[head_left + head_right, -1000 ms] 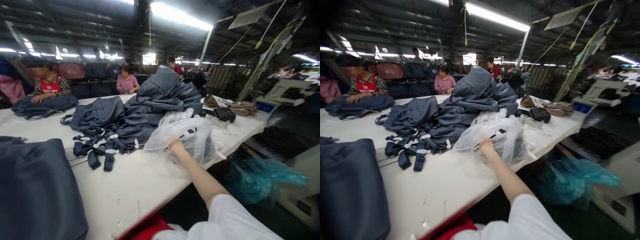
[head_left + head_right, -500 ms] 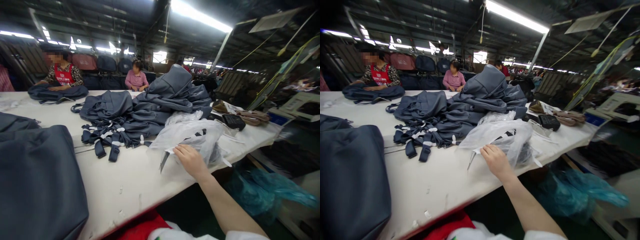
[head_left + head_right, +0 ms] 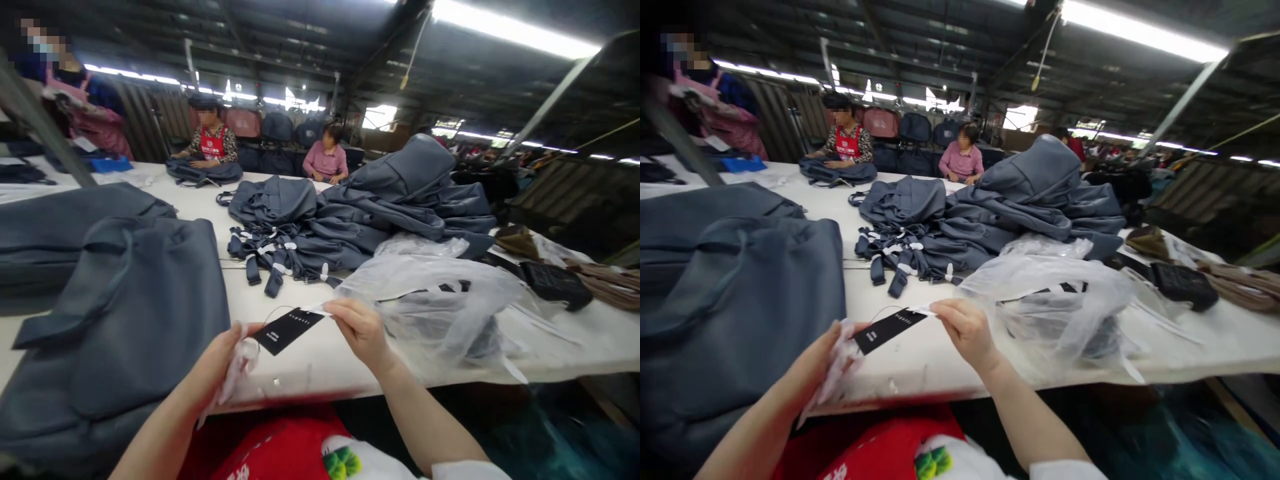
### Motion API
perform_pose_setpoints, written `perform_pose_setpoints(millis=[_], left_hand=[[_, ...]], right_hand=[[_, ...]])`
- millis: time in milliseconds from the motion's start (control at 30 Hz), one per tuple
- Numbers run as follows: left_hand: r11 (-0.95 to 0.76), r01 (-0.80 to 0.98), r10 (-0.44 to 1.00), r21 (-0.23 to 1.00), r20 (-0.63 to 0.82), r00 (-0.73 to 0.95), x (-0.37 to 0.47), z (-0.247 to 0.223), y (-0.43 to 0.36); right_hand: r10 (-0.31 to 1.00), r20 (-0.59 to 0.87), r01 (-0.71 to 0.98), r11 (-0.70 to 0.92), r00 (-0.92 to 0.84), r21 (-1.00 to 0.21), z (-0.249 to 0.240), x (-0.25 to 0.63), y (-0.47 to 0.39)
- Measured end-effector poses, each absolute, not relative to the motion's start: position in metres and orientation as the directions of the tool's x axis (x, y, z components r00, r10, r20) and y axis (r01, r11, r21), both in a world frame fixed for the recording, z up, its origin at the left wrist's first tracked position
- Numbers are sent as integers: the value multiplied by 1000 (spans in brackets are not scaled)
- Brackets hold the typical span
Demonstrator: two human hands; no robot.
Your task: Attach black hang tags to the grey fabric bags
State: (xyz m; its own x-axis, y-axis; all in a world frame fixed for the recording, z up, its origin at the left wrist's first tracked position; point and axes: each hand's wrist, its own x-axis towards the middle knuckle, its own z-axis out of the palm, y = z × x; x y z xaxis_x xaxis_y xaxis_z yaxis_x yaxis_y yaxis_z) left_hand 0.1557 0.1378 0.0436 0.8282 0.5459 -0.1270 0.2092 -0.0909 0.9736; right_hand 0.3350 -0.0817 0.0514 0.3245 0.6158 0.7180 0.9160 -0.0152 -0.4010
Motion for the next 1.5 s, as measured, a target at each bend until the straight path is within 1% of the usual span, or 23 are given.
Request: perform_pose_setpoints(millis=[67, 100, 133, 233, 333, 400, 467, 633, 700, 800, 867, 967, 1067, 1100, 1233, 1400, 1467, 1500], left_hand=[[6, 115, 314, 993, -111, 943, 165, 42, 132], [14, 89, 238, 996, -90, 967, 168, 39, 131], [-18, 81, 217, 997, -75, 973, 169, 35, 130], [-114, 102, 294, 988, -65, 953, 165, 19, 130], [-83, 116, 319, 990, -84, 944, 158, 5, 132], [-68, 107, 334, 992, -78, 940, 155, 1, 133], [-69, 91, 357, 993, -61, 932, 154, -1, 134], [-101, 92, 327, 991, -54, 944, 155, -1, 139], [-89, 118, 314, 989, -85, 946, 154, -2, 143], [-37, 160, 264, 986, -144, 954, 149, 0, 151], [-33, 161, 251, 986, -148, 957, 146, 3, 156], [-39, 169, 224, 985, -156, 962, 144, 5, 156], [-60, 187, 245, 981, -167, 955, 147, 6, 149], [-50, 184, 254, 982, -166, 953, 148, 6, 146], [91, 169, 214, 981, -185, 959, 146, 7, 140], [239, 201, 178, 950, -246, 953, 140, 5, 138], [293, 188, 179, 938, -247, 952, 141, 2, 136], [318, 170, 197, 933, -240, 951, 142, 1, 134]], right_hand=[[625, 707, 885, 54, 332, -463, 38, 324, -66], [619, 701, 864, 73, 353, -499, 31, 320, -59], [611, 692, 838, 83, 385, -539, 25, 316, -53], [597, 627, 730, 100, 499, -676, 9, 307, -41], [661, 527, 616, 122, 534, -778, 2, 301, -36], [714, 471, 562, 131, 518, -816, 0, 298, -35], [737, 427, 514, 127, 524, -849, -2, 296, -33], [676, 302, 341, 79, 672, -937, -10, 288, -29], [698, 256, 284, 80, 669, -956, -10, 288, -30], [789, 190, 234, 61, 584, -970, -4, 293, -36], [827, 157, 215, 45, 540, -976, 1, 300, -40], [846, 163, 220, 56, 508, -974, 6, 306, -42], [884, 182, 192, 107, 432, -976, 2, 304, -38], [885, 177, 174, 111, 430, -979, 0, 302, -36], [845, 163, 143, 103, 510, -984, 3, 306, -35], [897, 211, 168, 156, 387, -973, 24, 319, -34], [896, 202, 117, 169, 395, -979, 26, 317, -28], [880, 197, 82, 179, 433, -980, 24, 315, -24]])
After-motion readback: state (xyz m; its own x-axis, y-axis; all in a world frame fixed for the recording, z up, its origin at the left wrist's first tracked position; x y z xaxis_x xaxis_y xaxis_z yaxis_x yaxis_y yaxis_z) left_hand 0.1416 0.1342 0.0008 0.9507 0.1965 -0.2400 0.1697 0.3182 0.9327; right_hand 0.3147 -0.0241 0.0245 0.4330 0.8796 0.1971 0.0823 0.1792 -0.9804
